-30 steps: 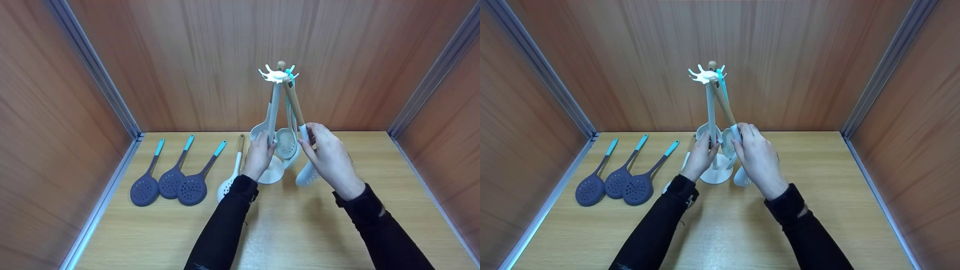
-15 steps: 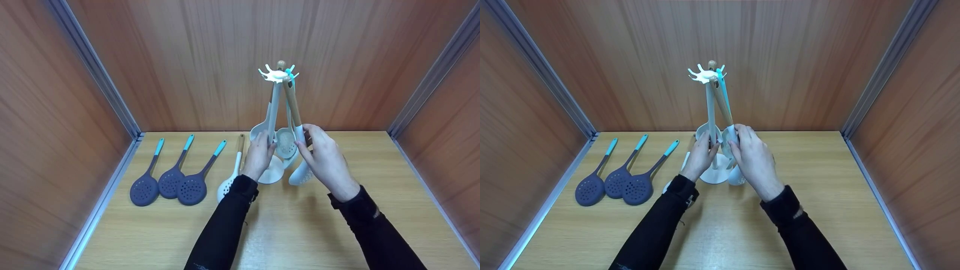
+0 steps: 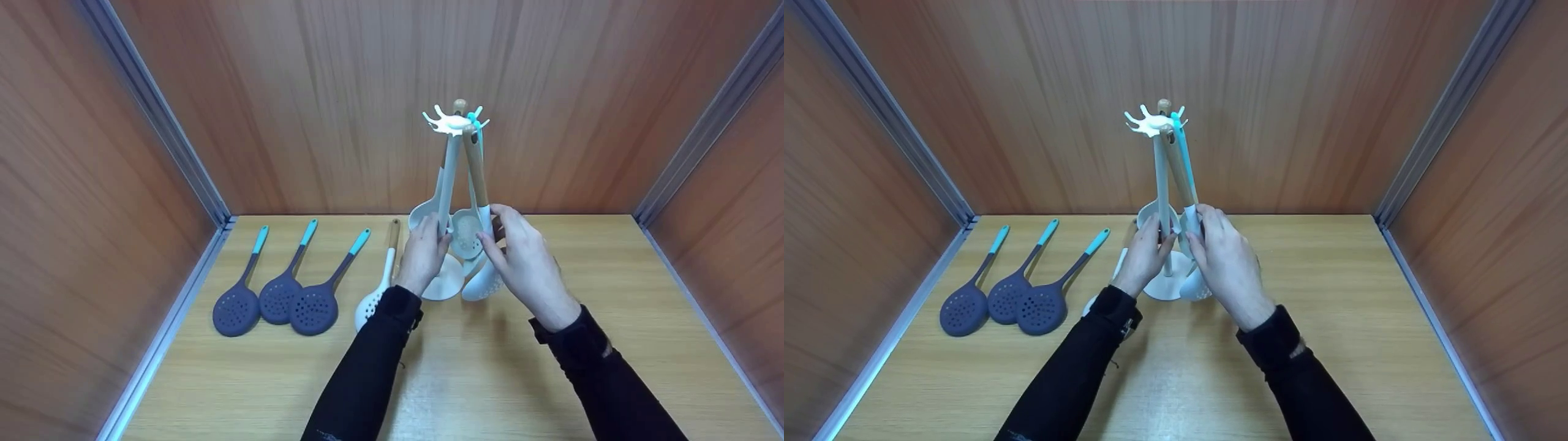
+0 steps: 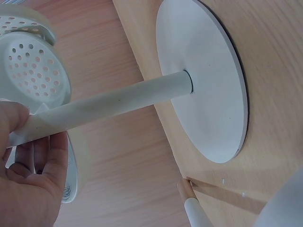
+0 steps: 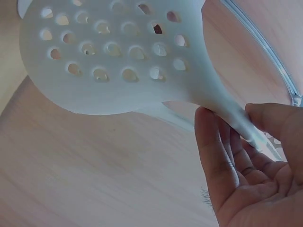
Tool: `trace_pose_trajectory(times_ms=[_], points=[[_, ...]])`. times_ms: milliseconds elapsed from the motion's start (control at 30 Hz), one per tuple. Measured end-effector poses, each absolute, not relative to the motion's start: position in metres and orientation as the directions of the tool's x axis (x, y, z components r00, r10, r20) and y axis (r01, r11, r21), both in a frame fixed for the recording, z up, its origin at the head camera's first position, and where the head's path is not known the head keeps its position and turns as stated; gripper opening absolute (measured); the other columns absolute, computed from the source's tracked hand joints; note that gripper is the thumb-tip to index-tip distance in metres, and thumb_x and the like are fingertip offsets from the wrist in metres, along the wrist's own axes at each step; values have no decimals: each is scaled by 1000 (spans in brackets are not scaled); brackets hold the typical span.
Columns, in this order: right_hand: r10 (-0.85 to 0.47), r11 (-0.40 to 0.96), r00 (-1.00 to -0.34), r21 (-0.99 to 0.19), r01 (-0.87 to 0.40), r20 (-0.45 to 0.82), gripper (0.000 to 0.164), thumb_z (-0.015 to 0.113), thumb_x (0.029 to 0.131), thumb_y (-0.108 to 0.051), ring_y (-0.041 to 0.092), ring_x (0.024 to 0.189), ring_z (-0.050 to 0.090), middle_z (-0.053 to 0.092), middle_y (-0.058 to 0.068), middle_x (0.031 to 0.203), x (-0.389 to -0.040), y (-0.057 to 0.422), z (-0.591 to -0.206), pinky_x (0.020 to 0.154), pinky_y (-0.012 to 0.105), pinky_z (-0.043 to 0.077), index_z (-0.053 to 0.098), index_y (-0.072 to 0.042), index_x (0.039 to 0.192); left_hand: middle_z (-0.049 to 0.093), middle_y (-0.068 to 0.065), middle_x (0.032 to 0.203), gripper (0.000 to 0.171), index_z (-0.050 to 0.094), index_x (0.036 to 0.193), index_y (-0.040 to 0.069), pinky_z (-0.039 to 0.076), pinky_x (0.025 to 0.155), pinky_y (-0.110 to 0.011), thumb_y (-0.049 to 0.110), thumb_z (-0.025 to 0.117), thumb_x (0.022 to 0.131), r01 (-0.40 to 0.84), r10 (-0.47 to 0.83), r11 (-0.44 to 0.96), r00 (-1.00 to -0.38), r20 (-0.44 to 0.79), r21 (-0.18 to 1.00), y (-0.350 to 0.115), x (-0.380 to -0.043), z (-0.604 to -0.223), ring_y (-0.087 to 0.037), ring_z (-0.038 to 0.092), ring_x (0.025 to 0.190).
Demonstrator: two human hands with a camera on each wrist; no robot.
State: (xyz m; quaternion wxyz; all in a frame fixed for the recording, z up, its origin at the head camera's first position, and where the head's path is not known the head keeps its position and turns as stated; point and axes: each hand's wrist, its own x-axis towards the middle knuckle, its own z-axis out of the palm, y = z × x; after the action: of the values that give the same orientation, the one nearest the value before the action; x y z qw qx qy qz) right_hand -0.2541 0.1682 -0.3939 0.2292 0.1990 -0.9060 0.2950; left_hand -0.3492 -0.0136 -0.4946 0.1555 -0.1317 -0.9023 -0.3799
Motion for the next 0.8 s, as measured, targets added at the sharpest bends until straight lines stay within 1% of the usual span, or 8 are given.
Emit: trace_pose_trajectory(times_ms=[133, 300, 533, 667, 800], points=[[-225, 750, -825, -449, -487, 519, 48, 68, 103, -22, 23, 100, 73, 67, 10, 116, -255, 167, -395, 74, 37, 66, 50, -5, 144, 65, -1, 114, 20, 55, 123, 17, 61, 88, -33, 22, 63, 106, 333, 118, 671, -930, 348, 662, -14, -349, -494, -15, 69, 103], [-225, 747, -828, -454, -486, 514, 48, 69, 103, -21, 23, 101, 72, 67, 10, 115, -255, 165, -397, 75, 36, 66, 49, -6, 145, 65, 0, 116, 22, 54, 126, 18, 62, 87, -33, 24, 62, 107, 314, 117, 664, -940, 320, 679, -15, -350, -493, -14, 69, 104], [-231, 745, -836, -462, -481, 498, 51, 67, 104, -22, 22, 101, 73, 67, 9, 116, -254, 161, -400, 76, 38, 67, 46, -8, 147, 65, -1, 115, 22, 54, 125, 17, 62, 87, -34, 24, 63, 107, 317, 120, 673, -939, 323, 668, -15, -349, -493, -15, 69, 102], [-227, 744, -841, -469, -475, 491, 52, 68, 103, -23, 21, 100, 72, 66, 8, 114, -254, 159, -401, 76, 38, 67, 46, -9, 148, 64, 0, 114, 22, 54, 125, 18, 62, 87, -35, 24, 63, 106, 314, 117, 672, -939, 322, 671, -14, -349, -493, -15, 69, 102], [-230, 736, -830, -467, -490, 508, 52, 67, 104, -23, 21, 99, 72, 67, 8, 113, -254, 158, -403, 75, 36, 66, 46, -9, 148, 65, -2, 112, 22, 55, 124, 15, 62, 88, -37, 23, 64, 106, 341, 128, 688, -926, 355, 641, -14, -349, -494, -18, 69, 101]])
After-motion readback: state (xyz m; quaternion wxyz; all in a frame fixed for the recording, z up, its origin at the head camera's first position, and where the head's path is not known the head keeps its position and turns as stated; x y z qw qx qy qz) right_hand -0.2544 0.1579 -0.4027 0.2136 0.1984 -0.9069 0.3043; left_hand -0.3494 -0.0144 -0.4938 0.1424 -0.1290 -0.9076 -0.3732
